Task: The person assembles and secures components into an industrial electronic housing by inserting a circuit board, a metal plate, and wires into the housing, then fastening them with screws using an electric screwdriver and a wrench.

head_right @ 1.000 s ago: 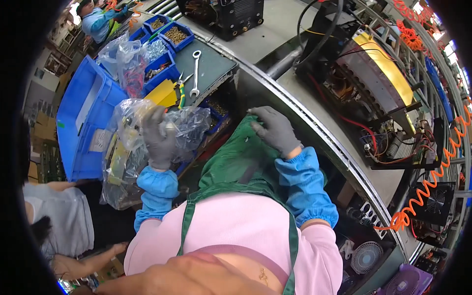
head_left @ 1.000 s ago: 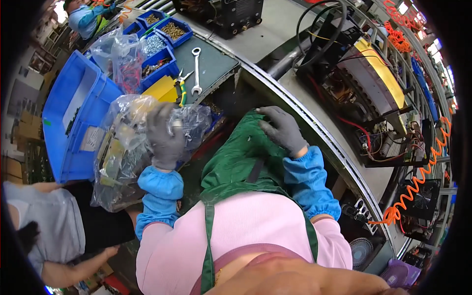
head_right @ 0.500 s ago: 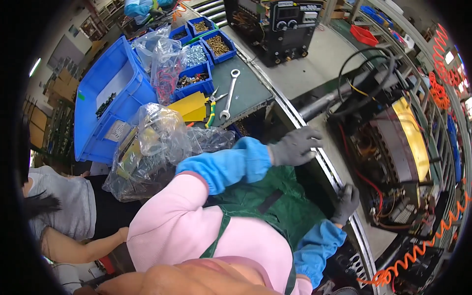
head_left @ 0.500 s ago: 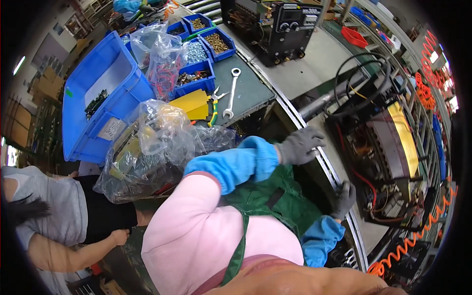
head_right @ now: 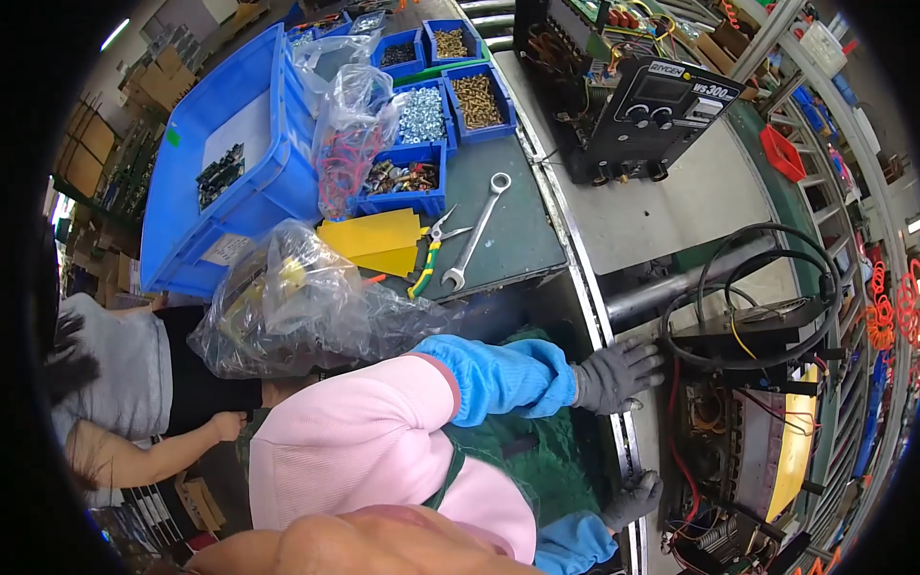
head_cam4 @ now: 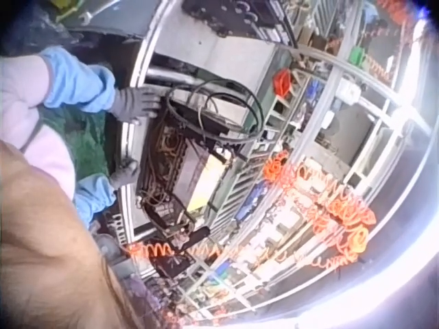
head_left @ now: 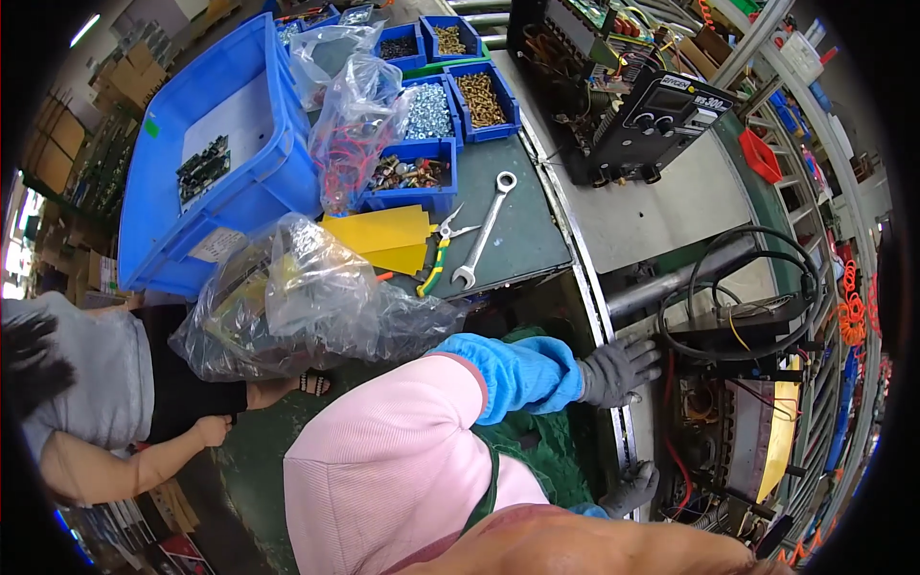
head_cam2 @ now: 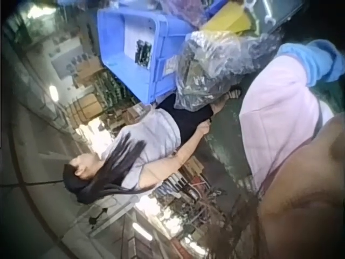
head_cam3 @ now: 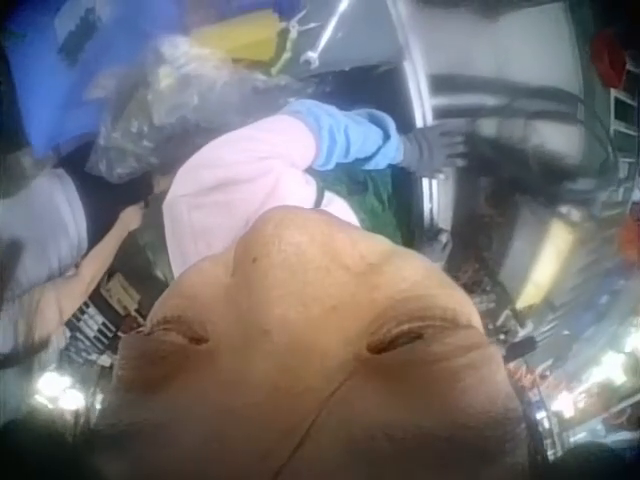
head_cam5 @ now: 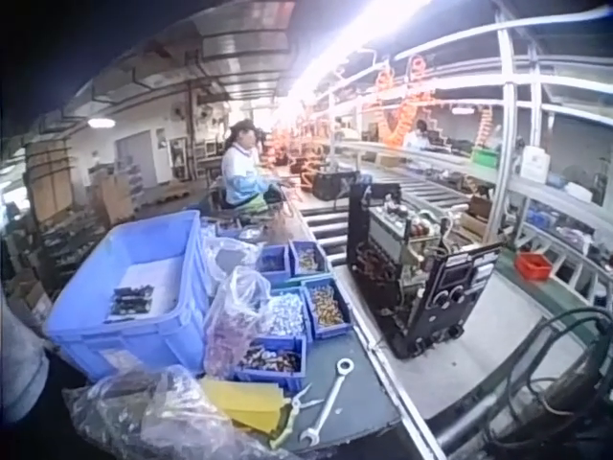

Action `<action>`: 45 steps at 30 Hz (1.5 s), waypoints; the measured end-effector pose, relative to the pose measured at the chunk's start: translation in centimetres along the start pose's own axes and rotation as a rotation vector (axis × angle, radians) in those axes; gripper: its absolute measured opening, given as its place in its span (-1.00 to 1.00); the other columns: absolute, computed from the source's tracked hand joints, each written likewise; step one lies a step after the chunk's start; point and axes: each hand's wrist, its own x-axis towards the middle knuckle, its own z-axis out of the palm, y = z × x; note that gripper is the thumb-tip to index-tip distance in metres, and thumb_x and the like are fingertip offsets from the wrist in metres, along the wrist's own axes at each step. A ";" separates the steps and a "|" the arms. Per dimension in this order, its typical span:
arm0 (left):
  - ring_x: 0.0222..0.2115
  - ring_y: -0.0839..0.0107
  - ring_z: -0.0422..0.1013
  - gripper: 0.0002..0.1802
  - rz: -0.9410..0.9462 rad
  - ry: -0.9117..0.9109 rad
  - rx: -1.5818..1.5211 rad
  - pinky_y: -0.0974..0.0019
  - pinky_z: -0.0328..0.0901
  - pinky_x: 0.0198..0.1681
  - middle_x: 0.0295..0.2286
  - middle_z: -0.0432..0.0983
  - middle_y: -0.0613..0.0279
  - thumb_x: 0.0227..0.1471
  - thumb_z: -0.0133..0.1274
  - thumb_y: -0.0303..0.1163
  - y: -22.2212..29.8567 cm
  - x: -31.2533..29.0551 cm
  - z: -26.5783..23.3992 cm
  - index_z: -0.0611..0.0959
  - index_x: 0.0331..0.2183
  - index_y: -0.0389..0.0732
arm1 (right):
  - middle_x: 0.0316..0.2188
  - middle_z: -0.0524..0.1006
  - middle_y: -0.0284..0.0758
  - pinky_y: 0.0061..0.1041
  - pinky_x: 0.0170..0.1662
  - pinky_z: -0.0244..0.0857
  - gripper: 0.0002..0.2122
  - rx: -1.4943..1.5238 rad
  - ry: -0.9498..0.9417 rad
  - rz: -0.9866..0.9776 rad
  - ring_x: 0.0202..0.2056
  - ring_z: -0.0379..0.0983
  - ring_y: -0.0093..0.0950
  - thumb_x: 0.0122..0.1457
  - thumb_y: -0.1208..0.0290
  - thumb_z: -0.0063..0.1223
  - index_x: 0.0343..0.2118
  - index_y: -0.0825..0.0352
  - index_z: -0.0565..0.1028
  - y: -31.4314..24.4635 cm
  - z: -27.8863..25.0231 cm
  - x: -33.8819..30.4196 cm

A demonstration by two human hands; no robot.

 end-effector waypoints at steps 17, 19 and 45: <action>0.24 -0.03 0.00 -0.20 -0.007 0.027 0.079 -0.14 -0.11 0.27 0.21 0.07 -0.08 -0.02 -0.04 0.05 -0.1 -0.3 0.3 0.26 0.19 -0.14 | -0.64 0.26 -0.51 -0.63 -0.51 0.01 -0.77 0.039 -0.065 0.127 -0.60 0.14 -0.66 0.19 0.25 0.05 -0.50 0.25 0.36 -1.8 0.8 -0.2; 0.23 -0.04 0.02 -0.20 -0.011 0.060 0.073 -0.13 -0.07 0.26 0.21 0.08 -0.08 -0.02 -0.04 0.05 0.0 -0.1 0.6 0.27 0.19 -0.14 | -0.66 0.25 -0.52 -0.66 -0.60 -0.04 -0.74 0.003 -0.133 0.072 -0.65 0.11 -0.68 0.23 0.20 0.01 -0.51 0.22 0.34 0.4 -1.1 1.2; 0.14 0.02 0.16 -0.23 -0.043 0.046 0.178 -0.05 0.04 0.21 0.10 0.25 0.00 -0.15 0.11 0.02 0.6 0.2 -1.2 0.41 0.10 -0.11 | -0.68 0.31 -0.48 -0.71 -0.61 -0.08 -0.79 -0.037 -0.251 0.037 -0.67 0.13 -0.72 0.19 0.27 0.01 -0.49 0.28 0.39 -0.8 -1.9 0.9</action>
